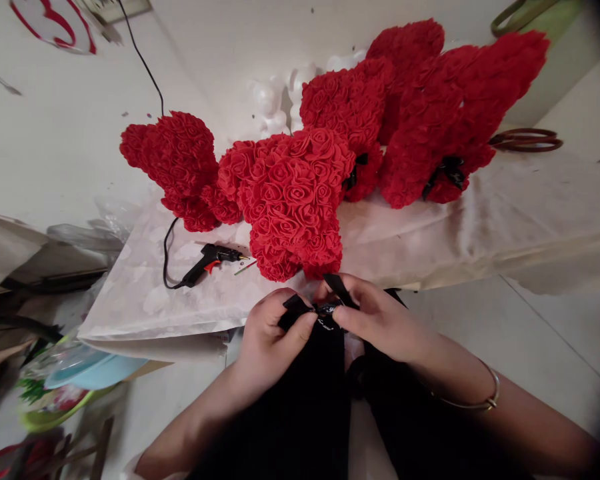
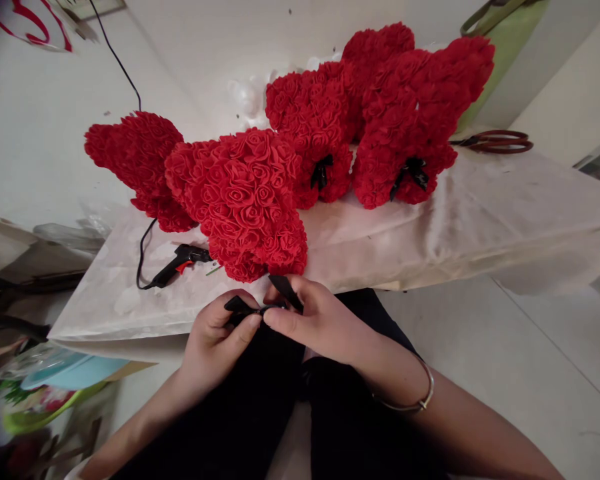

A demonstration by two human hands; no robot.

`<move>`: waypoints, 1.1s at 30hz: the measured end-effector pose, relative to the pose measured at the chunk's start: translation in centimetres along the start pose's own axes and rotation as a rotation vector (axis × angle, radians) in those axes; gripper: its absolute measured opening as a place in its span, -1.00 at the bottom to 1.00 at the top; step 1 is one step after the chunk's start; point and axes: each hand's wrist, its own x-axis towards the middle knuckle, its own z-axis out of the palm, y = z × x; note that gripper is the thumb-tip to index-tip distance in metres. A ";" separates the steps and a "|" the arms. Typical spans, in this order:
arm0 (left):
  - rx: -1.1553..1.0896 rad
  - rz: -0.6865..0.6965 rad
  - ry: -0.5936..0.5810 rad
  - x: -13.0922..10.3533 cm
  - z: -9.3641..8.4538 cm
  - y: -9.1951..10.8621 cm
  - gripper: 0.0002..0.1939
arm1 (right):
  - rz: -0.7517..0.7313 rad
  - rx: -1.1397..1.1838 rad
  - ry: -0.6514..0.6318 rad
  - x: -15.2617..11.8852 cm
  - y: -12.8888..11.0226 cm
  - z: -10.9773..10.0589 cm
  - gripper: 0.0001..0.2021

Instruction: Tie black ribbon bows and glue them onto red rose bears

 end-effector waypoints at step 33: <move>-0.453 -0.184 -0.273 0.4 -0.2 -0.4 -0.80 | 0.368 0.666 0.054 0.1 1.5 1.4 -0.74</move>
